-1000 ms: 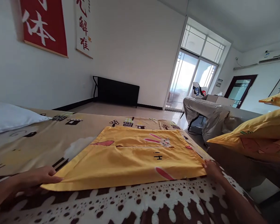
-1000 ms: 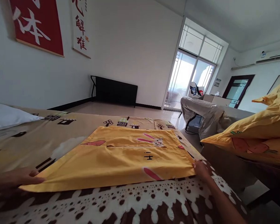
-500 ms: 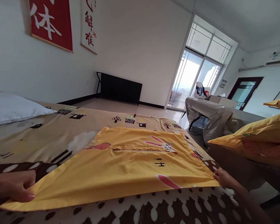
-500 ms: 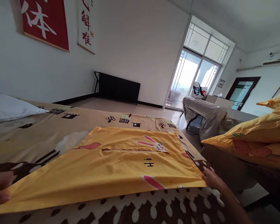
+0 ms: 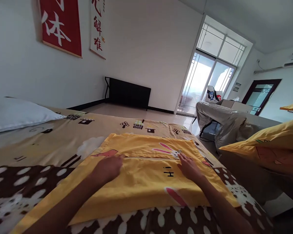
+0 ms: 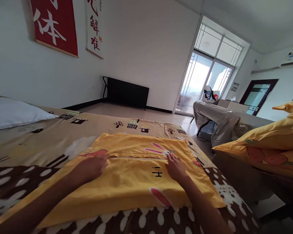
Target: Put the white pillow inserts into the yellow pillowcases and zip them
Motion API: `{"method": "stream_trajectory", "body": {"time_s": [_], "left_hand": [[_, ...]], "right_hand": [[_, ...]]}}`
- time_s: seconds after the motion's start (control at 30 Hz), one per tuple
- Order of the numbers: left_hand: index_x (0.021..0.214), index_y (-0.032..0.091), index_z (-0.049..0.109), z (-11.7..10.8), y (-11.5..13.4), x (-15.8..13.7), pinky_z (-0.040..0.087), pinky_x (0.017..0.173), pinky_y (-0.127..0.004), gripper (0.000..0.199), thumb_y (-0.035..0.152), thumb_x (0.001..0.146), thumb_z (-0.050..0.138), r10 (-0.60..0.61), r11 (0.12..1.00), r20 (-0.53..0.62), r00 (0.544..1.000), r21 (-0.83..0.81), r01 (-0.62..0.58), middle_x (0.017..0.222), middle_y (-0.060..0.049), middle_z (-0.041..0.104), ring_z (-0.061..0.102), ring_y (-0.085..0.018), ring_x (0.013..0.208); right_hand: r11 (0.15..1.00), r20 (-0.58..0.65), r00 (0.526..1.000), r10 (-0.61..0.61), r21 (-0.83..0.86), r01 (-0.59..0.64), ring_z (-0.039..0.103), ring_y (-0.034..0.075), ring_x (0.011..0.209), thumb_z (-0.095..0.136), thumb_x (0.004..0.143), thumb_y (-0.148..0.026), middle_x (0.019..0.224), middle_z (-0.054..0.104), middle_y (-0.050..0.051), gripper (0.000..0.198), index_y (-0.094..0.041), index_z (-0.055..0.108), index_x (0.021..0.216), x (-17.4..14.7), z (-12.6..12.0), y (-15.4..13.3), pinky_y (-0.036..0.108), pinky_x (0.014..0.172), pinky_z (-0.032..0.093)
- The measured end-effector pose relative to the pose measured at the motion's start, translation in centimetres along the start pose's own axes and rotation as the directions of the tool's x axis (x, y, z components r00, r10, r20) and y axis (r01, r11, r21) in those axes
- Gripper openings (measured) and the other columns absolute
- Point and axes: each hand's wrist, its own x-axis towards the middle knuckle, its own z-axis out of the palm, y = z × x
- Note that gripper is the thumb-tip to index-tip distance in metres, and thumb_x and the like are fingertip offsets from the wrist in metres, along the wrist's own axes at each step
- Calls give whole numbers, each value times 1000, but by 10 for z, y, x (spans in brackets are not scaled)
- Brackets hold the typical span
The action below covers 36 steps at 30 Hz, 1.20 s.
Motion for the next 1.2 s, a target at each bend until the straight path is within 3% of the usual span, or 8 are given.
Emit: {"method": "stream_trajectory", "body": {"time_s": [0.1,0.2,0.47,0.6,0.7,0.87,1.03,1.2], "left_hand": [[128,9,52,37,82,34,37,100,-38,50,6,80,36,109,994,44,993,-33,-108,135,-18,51,47,-25,126],[143,14,34,76,97,47,27,110,-37,53,24,91,30,165,983,70,984,-96,-158,148,-10,34,30,-19,138],[142,22,38,101,-92,8,22,112,-48,57,44,91,26,-7,999,-8,1000,-33,7,149,-4,32,27,-25,139],[138,16,45,90,-125,-10,20,112,-50,56,38,89,29,-41,994,-32,999,100,44,147,-9,36,26,-27,139],[139,17,43,76,-88,-6,13,112,-55,55,34,89,26,-62,993,-19,998,102,64,147,-9,35,25,-28,139],[146,22,28,59,8,21,11,113,-51,57,38,93,16,90,996,127,988,-31,-86,152,-4,25,18,-22,142],[146,20,25,49,63,40,13,112,-50,58,41,93,16,233,969,221,947,-138,-206,152,-6,24,18,-22,142],[147,18,23,59,85,51,23,110,-45,60,44,93,18,292,949,300,908,-209,-236,151,-10,25,27,-23,139]], "right_hand": [[954,90,971,-222,225,197,18,23,142,33,93,-34,153,22,13,59,-9,25,146,34,28,-76,41,113,20],[923,141,953,-268,321,212,12,23,143,27,95,-42,154,19,12,60,-13,22,148,44,56,-97,45,114,13],[987,131,989,72,133,-89,16,17,142,21,95,-50,154,21,3,59,-22,27,146,-29,79,92,38,115,13],[967,142,958,250,-93,-239,21,23,141,29,95,-44,152,26,9,56,-19,30,145,-47,71,131,48,113,13],[975,97,974,203,-116,-192,19,24,141,32,95,-39,151,25,14,55,-13,33,144,-33,60,100,46,113,12],[969,123,984,-128,226,97,13,21,143,27,95,-52,154,17,10,61,-20,24,147,-2,50,-10,43,114,13],[830,72,898,-434,420,367,7,25,143,30,94,-55,155,14,14,64,-19,24,146,-14,50,-102,47,114,14],[635,-88,757,-647,487,600,27,22,138,43,91,-51,146,37,11,60,-19,32,141,-51,41,-153,39,112,23]]}}
